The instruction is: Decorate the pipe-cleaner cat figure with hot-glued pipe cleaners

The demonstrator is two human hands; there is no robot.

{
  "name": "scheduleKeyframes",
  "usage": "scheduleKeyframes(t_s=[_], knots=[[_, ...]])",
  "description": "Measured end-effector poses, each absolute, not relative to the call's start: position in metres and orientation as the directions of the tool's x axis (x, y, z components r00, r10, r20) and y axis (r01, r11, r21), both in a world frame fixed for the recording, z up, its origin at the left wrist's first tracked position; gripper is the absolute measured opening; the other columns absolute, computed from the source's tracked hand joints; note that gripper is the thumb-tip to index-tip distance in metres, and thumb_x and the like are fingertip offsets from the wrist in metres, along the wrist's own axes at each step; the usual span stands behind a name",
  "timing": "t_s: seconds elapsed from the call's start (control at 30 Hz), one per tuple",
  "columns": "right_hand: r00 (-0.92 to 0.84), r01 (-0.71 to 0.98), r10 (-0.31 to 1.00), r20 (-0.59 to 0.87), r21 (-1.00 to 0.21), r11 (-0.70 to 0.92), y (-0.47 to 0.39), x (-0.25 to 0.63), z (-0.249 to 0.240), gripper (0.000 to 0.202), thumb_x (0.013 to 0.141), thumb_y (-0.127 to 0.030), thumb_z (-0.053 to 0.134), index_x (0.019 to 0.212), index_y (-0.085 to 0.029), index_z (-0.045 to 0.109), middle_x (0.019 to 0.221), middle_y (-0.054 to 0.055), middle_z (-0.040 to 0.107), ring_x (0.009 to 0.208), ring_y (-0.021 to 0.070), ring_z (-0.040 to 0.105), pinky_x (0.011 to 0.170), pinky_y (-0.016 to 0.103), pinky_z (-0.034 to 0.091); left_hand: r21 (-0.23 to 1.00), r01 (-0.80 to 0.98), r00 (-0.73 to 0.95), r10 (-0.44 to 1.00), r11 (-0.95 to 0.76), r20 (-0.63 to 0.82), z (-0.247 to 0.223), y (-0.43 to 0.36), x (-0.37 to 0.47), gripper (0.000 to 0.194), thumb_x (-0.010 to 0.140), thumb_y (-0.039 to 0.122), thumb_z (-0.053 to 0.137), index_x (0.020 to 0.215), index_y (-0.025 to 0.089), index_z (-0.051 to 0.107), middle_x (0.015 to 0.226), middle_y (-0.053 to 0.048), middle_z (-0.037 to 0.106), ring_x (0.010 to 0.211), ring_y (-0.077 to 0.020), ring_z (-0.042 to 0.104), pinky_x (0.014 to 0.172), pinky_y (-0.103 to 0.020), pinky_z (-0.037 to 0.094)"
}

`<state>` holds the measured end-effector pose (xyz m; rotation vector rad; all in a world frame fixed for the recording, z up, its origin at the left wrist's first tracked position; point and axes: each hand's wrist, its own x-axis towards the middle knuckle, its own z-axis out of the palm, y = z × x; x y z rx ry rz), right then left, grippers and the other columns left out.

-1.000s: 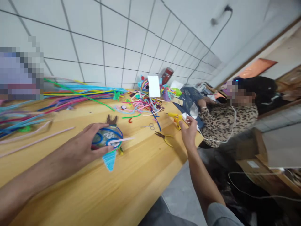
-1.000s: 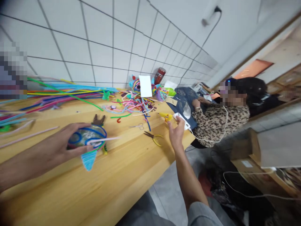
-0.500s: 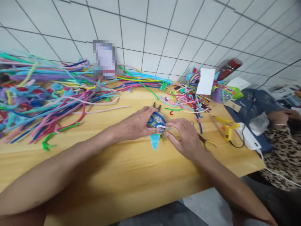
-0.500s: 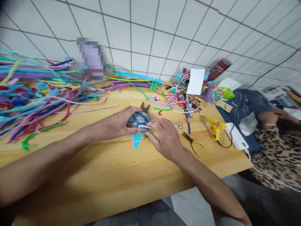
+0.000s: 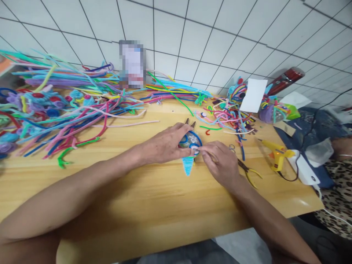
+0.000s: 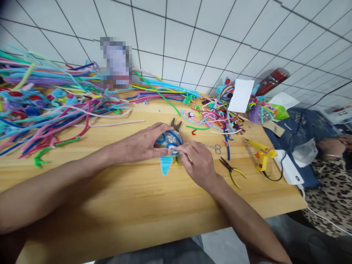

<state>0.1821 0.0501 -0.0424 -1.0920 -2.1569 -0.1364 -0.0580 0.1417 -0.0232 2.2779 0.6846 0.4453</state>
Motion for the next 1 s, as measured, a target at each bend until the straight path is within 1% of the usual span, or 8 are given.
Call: scheduleKeyframes(t_s=[0.2,0.33,0.47,0.57,0.7,1.0], knots=[[-0.368,0.741,0.663,0.652,-0.225,0.633,0.0506,0.1808,-0.0451,0.022,0.101,-0.008,0.064,0.113,-0.024,0.072,0.096,0.005,0.081,0.088,0.0197,0.077,0.076,0.033,0.061,0.737,0.356,0.785,0.612,-0.575,0.097,-0.0209,0.1418,-0.0577,0.056,0.099,0.052,0.068,0.142,0.02,0.055,0.139,-0.016,0.063,0.133,-0.0339,0.063,0.114,-0.049,0.05],[-0.353,0.741,0.659,0.664,-0.231,0.63,0.0512,0.1788,-0.0449,0.025,0.101,-0.007,0.063,0.114,-0.025,0.073,0.095,0.004,0.082,0.088,0.0191,0.077,0.076,0.033,0.061,0.753,0.364,0.78,0.621,-0.548,0.075,-0.0182,0.1426,-0.0576,0.057,0.096,0.053,0.072,0.14,0.02,0.057,0.139,-0.015,0.063,0.126,-0.0321,0.067,0.109,-0.046,0.054],[-0.347,0.737,0.662,0.664,-0.243,0.631,0.0518,0.1786,-0.0455,0.024,0.101,-0.007,0.064,0.114,-0.025,0.074,0.095,0.004,0.081,0.086,0.0191,0.077,0.074,0.033,0.061,0.758,0.361,0.777,0.625,-0.542,0.076,-0.0182,0.1425,-0.0577,0.059,0.095,0.053,0.071,0.141,0.02,0.057,0.14,-0.015,0.063,0.122,-0.0311,0.068,0.107,-0.045,0.056],[-0.347,0.735,0.66,0.666,-0.244,0.632,0.0518,0.1786,-0.0459,0.025,0.1,-0.007,0.063,0.113,-0.025,0.075,0.095,0.005,0.081,0.086,0.0189,0.077,0.074,0.032,0.061,0.765,0.342,0.779,0.62,-0.545,0.093,-0.0184,0.1417,-0.0582,0.055,0.095,0.049,0.069,0.14,0.021,0.058,0.141,-0.015,0.064,0.127,-0.0324,0.066,0.111,-0.047,0.054],[-0.35,0.738,0.668,0.657,-0.246,0.629,0.0513,0.1781,-0.0444,0.027,0.1,-0.007,0.063,0.114,-0.025,0.076,0.096,0.005,0.081,0.087,0.0191,0.078,0.075,0.032,0.062,0.756,0.352,0.782,0.618,-0.552,0.087,-0.017,0.1395,-0.0585,0.048,0.096,0.044,0.067,0.138,0.022,0.058,0.136,-0.014,0.065,0.128,-0.0335,0.065,0.112,-0.05,0.052],[-0.355,0.737,0.671,0.651,-0.247,0.629,0.051,0.1768,-0.0422,0.028,0.1,-0.007,0.062,0.114,-0.025,0.078,0.098,0.005,0.081,0.088,0.0185,0.078,0.077,0.031,0.062,0.731,0.356,0.807,0.586,-0.583,0.075,-0.0189,0.1386,-0.0582,0.047,0.101,0.044,0.059,0.141,0.021,0.052,0.14,-0.015,0.06,0.135,-0.0338,0.059,0.116,-0.052,0.048]])
